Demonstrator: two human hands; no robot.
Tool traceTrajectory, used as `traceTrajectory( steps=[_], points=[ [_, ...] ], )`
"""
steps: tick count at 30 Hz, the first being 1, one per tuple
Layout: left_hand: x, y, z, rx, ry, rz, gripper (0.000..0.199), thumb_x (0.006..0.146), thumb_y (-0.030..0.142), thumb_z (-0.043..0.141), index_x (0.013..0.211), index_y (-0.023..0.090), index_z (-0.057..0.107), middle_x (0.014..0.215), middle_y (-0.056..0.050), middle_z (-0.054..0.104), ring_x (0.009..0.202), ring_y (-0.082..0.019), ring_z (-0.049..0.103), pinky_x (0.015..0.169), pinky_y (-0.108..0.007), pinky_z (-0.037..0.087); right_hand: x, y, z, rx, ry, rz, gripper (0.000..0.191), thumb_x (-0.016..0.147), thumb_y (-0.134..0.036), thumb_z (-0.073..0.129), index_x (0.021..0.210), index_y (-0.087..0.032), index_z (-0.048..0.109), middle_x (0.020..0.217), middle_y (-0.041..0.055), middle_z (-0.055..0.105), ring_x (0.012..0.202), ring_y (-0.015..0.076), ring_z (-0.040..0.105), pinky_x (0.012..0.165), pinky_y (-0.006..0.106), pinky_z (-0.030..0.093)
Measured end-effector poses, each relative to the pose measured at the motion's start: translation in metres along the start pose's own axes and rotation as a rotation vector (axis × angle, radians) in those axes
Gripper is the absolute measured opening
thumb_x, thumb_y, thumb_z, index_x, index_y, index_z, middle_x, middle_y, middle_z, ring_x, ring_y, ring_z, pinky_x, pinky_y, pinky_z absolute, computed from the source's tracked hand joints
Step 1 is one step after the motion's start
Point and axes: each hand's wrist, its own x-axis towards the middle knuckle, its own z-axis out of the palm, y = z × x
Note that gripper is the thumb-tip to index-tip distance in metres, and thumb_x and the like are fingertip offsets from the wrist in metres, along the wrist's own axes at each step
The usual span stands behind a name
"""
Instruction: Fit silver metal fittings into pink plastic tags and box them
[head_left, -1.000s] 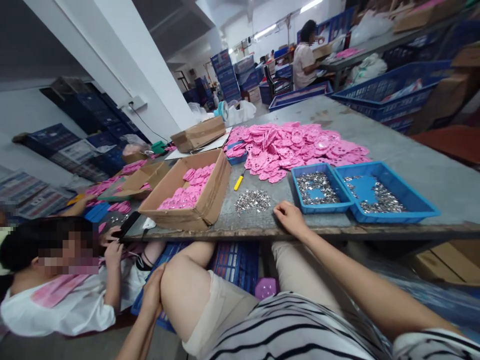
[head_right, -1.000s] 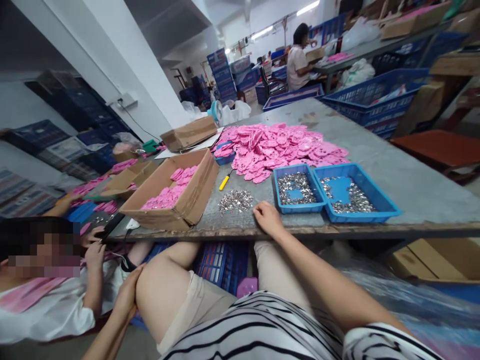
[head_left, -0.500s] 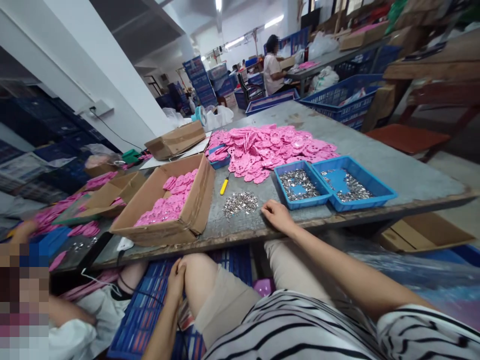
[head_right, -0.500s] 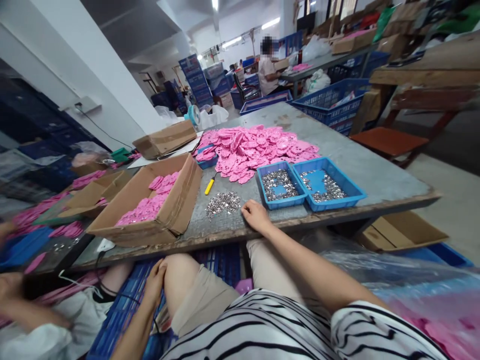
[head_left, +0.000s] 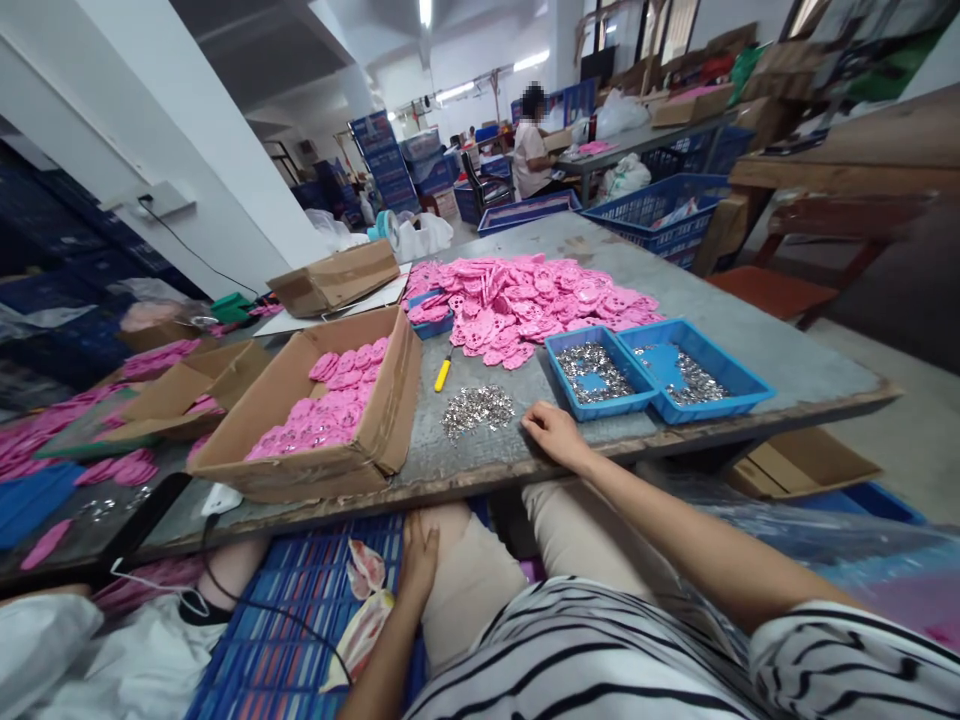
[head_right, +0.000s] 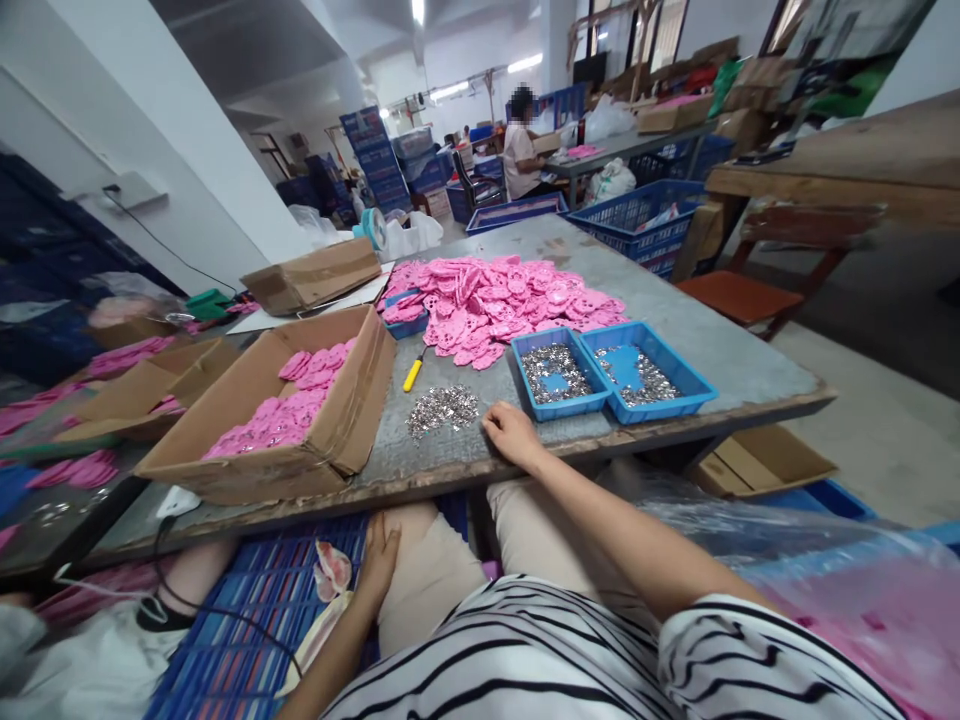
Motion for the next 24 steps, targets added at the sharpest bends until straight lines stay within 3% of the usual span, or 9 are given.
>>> traceTrajectory(
  steps=[6,14,19,24],
  points=[
    [-0.012,0.008,0.0,-0.042,-0.065,-0.053,0.057,0.088,0.035,0.045,0.138,0.01,0.04,0.154,-0.019,0.031,0.147,-0.024,0.023,0.12,-0.037,0.018,0.002,0.004,-0.002,-0.001,-0.001,-0.015,0.016,0.077,-0.018,0.053,0.062,-0.021,0.053,0.073,0.0021,0.061,0.072,0.0165,0.057,0.071,0.028,0.044],
    [-0.022,0.007,0.01,-0.101,-0.003,-0.054,0.064,0.089,0.037,0.041,0.146,0.01,0.03,0.158,-0.019,0.022,0.147,-0.023,0.022,0.118,-0.035,0.023,0.002,0.01,-0.008,0.03,0.037,-0.027,0.016,0.077,-0.026,0.052,0.061,-0.022,0.053,0.069,0.0025,0.061,0.069,0.0176,0.057,0.069,0.03,0.046],
    [-0.018,0.003,0.025,-0.131,0.06,-0.073,0.061,0.088,0.04,0.043,0.145,0.016,0.035,0.157,-0.015,0.026,0.146,-0.024,0.024,0.117,-0.037,0.026,0.001,0.01,-0.009,0.06,0.043,-0.016,0.019,0.075,-0.035,0.051,0.062,-0.022,0.053,0.068,0.0031,0.059,0.067,0.0185,0.055,0.068,0.032,0.045],
    [-0.013,0.006,0.026,-0.187,0.043,-0.095,0.061,0.087,0.04,0.045,0.144,0.019,0.037,0.158,-0.012,0.027,0.146,-0.024,0.026,0.117,-0.037,0.025,0.003,0.009,-0.01,0.077,0.014,-0.012,0.023,0.074,-0.041,0.051,0.061,-0.022,0.053,0.067,0.003,0.058,0.066,0.0183,0.054,0.067,0.032,0.044]
  ],
)
